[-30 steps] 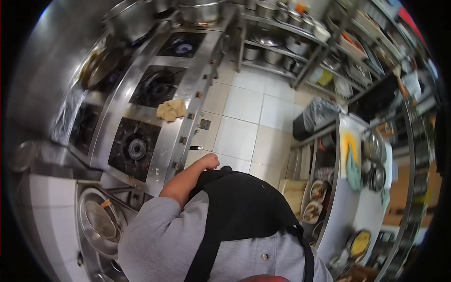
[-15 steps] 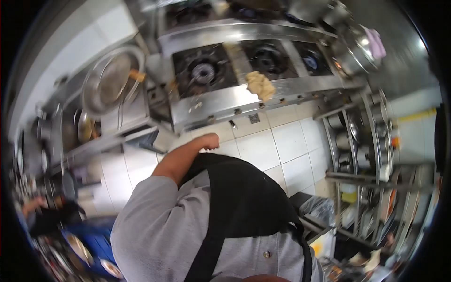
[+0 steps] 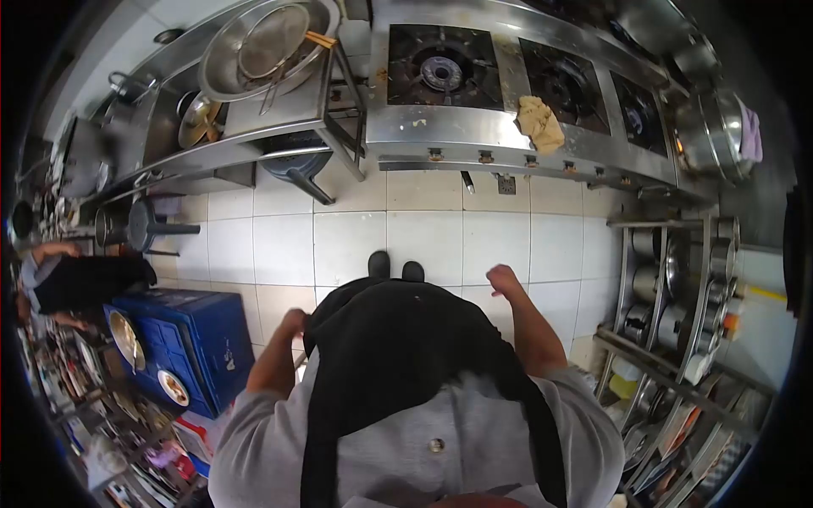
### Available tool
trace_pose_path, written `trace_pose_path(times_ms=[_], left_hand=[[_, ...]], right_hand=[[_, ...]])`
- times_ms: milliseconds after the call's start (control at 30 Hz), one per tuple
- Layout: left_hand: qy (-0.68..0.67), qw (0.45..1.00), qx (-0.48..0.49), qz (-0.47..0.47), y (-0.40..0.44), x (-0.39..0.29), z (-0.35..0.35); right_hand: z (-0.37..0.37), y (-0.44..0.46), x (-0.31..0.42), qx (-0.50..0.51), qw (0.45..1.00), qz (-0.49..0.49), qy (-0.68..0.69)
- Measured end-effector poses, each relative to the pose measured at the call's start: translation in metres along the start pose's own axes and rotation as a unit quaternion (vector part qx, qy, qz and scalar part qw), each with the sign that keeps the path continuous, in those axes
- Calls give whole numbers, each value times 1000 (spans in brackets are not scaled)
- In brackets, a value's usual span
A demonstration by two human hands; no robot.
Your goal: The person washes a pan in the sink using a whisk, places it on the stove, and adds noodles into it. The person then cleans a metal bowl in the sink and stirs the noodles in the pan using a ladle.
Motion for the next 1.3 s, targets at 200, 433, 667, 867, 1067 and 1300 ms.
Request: trace_pose_path(times_ms=[200,433,667,867,1067,1300], left_hand=[[-280,930,-27,-237,-50,-30,-21],[-439,819,-158,-334,-53,-62,-137],[-422,840,-108,-324,-15,-134,-138],[-334,897,0,-290,-16,-166,-119],[-430,831,-143,-323,-42,-133,-135],[-485,804,-183,-292,-66,-49,-75]], right_hand=[[56,73,48,35,994,-102,-33],[53,196,79,49,998,-25,9],[15,280,114,37,999,-35,18],[39,275,123,109,983,-72,-126],[150,187,148,272,926,-89,-247],[291,78,251,309,821,-215,-429]])
Point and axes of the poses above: each hand's wrist, its own y-axis towards the middle knuckle, its own z-axis out of the palm, x = y × z, the point moved 5 cm from there along y, towards the middle knuckle, and after that the axes turned 3 degrees about y, right-handed, at the moved point
